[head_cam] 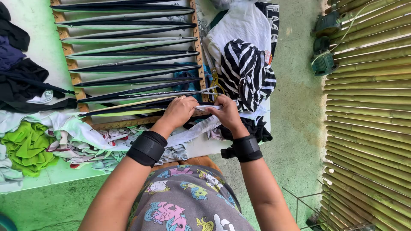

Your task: The person weaves fabric strips onto a wooden frame by hand, cutting the fabric with thread snips, then straightening and clipping the fabric onto the frame.

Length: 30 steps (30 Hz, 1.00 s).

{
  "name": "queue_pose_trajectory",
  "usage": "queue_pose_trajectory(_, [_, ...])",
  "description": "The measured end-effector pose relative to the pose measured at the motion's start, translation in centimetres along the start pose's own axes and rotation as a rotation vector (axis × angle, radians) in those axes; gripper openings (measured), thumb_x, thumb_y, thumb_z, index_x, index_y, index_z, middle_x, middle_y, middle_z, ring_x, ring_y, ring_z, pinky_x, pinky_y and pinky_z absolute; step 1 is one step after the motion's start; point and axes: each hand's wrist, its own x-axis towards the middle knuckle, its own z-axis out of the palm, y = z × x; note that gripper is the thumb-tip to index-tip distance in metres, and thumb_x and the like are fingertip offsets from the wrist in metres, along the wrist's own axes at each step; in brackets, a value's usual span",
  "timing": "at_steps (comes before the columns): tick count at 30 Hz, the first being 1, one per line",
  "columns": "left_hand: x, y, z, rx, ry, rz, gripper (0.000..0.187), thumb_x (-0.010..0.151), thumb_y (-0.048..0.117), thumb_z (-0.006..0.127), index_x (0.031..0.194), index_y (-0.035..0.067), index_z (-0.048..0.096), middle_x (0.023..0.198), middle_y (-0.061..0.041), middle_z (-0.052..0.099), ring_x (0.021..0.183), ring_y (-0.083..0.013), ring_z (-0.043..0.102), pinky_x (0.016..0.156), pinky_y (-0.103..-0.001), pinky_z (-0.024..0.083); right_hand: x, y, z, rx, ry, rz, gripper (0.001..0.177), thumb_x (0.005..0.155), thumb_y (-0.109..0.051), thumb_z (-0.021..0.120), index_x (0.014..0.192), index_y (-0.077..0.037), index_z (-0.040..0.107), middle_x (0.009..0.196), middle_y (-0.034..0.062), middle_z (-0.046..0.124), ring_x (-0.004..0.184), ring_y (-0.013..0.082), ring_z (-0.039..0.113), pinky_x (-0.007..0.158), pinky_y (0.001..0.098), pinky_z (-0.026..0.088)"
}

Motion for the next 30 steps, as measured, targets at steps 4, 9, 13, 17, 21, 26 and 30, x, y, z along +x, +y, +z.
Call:
queue_pose_trajectory(4, [0.3, 0.8, -0.5, -0.04, -0.012, -0.056, 0.017, 0.092, 0.019, 0.069, 0.104, 0.008, 0.076, 0.106, -0.008, 0.072, 0.096, -0.0335, 0.067, 0.088, -0.045, 0.053, 0.3, 0.4, -0.2, -0.045, 0.159, -0.027, 0.039, 0.076, -0.016, 0.09, 0.073, 0.0, 0.055, 0.076, 0.0072, 0.052, 0.067, 0.0163, 0.049, 0.059, 0.0329, 0.042])
queue_pose_trajectory(9, [0.5, 1.2, -0.3, 0.015, -0.006, -0.174, 0.02, 0.088, 0.02, 0.074, 0.103, 0.007, 0.076, 0.105, -0.009, 0.071, 0.1, -0.0337, 0.064, 0.092, -0.045, 0.051, -0.2, 2.0, 1.5, -0.199, 0.405, 0.179, 0.044, 0.078, -0.024, 0.091, 0.071, 0.0, 0.056, 0.068, 0.0088, 0.06, 0.059, 0.0185, 0.053, 0.058, 0.0352, 0.046])
queue_pose_trajectory(13, [0.7, 1.9, 0.4, 0.094, 0.051, -0.122, 0.019, 0.084, 0.017, 0.074, 0.1, 0.007, 0.076, 0.108, -0.008, 0.071, 0.104, -0.0316, 0.062, 0.094, -0.044, 0.049, -0.7, 2.2, 3.2, -0.179, 0.438, 0.26, 0.043, 0.079, -0.026, 0.091, 0.071, -0.001, 0.057, 0.067, 0.0095, 0.061, 0.058, 0.0183, 0.054, 0.057, 0.0355, 0.046])
queue_pose_trajectory(17, [1.4, 2.2, 1.5, 0.108, 0.081, -0.13, 0.017, 0.086, 0.016, 0.075, 0.1, 0.007, 0.077, 0.107, -0.005, 0.071, 0.104, -0.0302, 0.062, 0.094, -0.043, 0.049, -0.7, 3.4, 4.4, 0.065, 0.488, 0.321, 0.04, 0.084, -0.02, 0.087, 0.072, -0.001, 0.054, 0.067, 0.0074, 0.064, 0.062, 0.0137, 0.058, 0.056, 0.0311, 0.049])
queue_pose_trajectory(21, [2.1, 2.5, 2.5, 0.121, 0.154, -0.118, 0.015, 0.084, 0.016, 0.076, 0.097, 0.008, 0.078, 0.106, -0.003, 0.072, 0.104, -0.0307, 0.062, 0.093, -0.043, 0.049, -0.9, 3.7, 4.7, 0.356, 0.514, 0.377, 0.036, 0.09, -0.014, 0.078, 0.075, -0.004, 0.047, 0.072, 0.004, 0.069, 0.068, 0.0076, 0.073, 0.059, 0.0236, 0.056])
queue_pose_trajectory(26, [2.7, 3.1, 3.3, 0.144, 0.149, -0.103, 0.01, 0.083, 0.014, 0.076, 0.091, 0.008, 0.078, 0.103, -0.004, 0.07, 0.104, -0.0292, 0.062, 0.093, -0.041, 0.05, -1.0, 4.5, 5.2, 0.324, 0.558, 0.351, 0.038, 0.089, -0.013, 0.08, 0.074, -0.003, 0.046, 0.074, 0.0042, 0.065, 0.067, 0.0094, 0.071, 0.057, 0.0249, 0.057])
queue_pose_trajectory(30, [3.1, 3.5, 3.2, 0.195, 0.139, -0.135, 0.005, 0.083, 0.014, 0.078, 0.086, 0.009, 0.079, 0.099, -0.005, 0.066, 0.101, -0.0275, 0.061, 0.09, -0.041, 0.05, -0.9, 3.9, 5.3, 0.25, 0.591, 0.362, 0.041, 0.087, -0.014, 0.082, 0.072, -0.003, 0.045, 0.071, 0.0028, 0.062, 0.063, 0.0093, 0.069, 0.054, 0.0257, 0.053])
